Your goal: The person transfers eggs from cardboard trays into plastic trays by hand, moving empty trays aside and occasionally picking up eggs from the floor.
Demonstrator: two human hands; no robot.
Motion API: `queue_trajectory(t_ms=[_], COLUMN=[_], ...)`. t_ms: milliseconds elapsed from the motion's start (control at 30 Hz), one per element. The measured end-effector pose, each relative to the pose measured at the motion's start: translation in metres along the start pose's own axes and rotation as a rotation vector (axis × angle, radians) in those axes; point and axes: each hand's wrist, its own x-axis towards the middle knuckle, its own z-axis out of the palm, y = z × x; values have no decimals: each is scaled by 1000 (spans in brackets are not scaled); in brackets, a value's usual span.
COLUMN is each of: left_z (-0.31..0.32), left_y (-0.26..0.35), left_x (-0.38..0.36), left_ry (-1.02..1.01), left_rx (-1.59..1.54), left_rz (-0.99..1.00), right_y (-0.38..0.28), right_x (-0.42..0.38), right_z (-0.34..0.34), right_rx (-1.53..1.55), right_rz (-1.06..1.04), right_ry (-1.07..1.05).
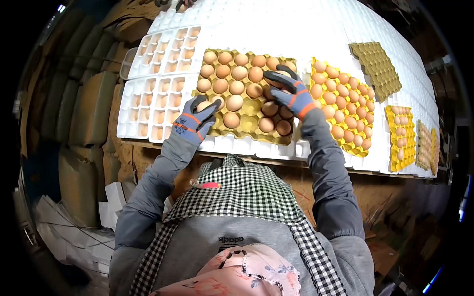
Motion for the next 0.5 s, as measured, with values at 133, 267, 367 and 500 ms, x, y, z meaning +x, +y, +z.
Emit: queue_trajectory(t_ms=[133,267,367,500], left_z=[38,40,37,-13], left_y=[46,56,19,-15], left_x=[8,10,-9,-46], left_ry=[-151,-116,284,532], left_rx=[634,399,-219,-1261], left_rz=[24,-130,-226,-592], right_y=[-41,-42,-52,-94], right_x=[32,29,31,71], right_z=[45,33,31,100], right_rx=[-1123,-661,421,521], right_rz=[108,-187,224,108], right_ry=[-138,-6,-43,-285])
